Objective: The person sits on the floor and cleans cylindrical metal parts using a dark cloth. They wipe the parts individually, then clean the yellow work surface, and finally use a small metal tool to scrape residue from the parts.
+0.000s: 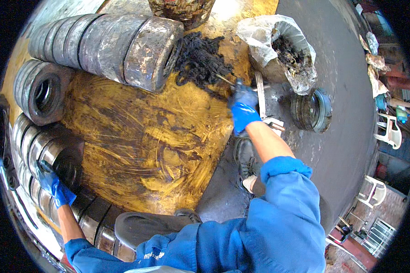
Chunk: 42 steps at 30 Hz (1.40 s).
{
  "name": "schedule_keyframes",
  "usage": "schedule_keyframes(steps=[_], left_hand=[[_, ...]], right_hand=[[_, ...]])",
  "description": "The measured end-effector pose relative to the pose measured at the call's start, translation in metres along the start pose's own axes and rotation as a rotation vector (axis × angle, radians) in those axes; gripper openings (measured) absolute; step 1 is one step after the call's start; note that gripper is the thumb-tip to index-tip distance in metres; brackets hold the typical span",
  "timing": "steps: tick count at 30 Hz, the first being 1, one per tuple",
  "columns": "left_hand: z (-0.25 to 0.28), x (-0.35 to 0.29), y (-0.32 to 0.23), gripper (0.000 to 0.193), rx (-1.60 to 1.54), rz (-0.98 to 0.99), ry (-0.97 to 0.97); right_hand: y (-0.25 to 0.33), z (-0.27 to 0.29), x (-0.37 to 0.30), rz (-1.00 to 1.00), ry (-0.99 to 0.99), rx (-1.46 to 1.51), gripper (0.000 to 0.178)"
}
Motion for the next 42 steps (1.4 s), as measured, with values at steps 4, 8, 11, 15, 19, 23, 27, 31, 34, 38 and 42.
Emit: schedule_keyframes(steps=[4,8,11,15,19,23,27,31,34,38,42], left_hand=[[0.009,-0.002,-0.010,0.047,0.021,-0.013,-0.031],[-0.013,-0.012,0.009,0.046,0.005,0.022,-0.002],[-0.013,-0.005,0.023,0.046,0.078,0.069,0.041],[-0.007,0.010,-0.008,0.050,-0.063,0.034,-0.023],[0.002,-0.007,0.005,0.049,-0.056,0.073,0.026],[-0.003,-0.008,0.009,0.046,-0.004,-0.017,-0.031],[0.001,-0.007,-0.001,0.045,-0.015,0.041,-0.011],[0.000,-0.007,0.002,0.044,-0.050,0.030,-0.051],[0.003,-0.001,0.000,0.043,-0.026,-0.015,-0.130],[0.015,0.005,0.002,0.049,-0.235,0.007,0.114],[0.015,-0.015,0.056,0.047,-0.346,0.006,-0.025]], right_hand=[[-0.045,0.023,-0.005,-0.100,-0.013,-0.067,0.084],[0.037,0.114,0.054,0.380,-0.444,-0.011,0.081],[0.094,0.124,0.140,0.625,-0.386,0.226,0.072],[0.100,0.048,0.209,0.636,-0.266,0.278,0.071],[0.161,0.044,0.155,0.745,-0.065,0.756,0.055],[0.157,0.067,0.051,0.797,-0.328,0.479,0.051],[0.223,0.034,-0.059,0.636,-0.047,0.326,0.062],[0.327,0.029,-0.176,0.833,-0.302,0.469,0.056],[0.385,0.047,-0.200,0.993,-0.328,0.584,0.038],[0.375,0.046,-0.166,0.854,-0.372,0.575,0.046],[0.347,0.050,-0.091,0.556,-0.331,0.546,0.070]])
Point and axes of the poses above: each hand's wrist, its own x-axis towards the middle knuckle, its own z-axis out of the back of the hand, y = z × x, the point moved 10 cm from there along x, towards the middle knuckle, and after that the axes turned 10 degrees about z, right-handed, at the moved point
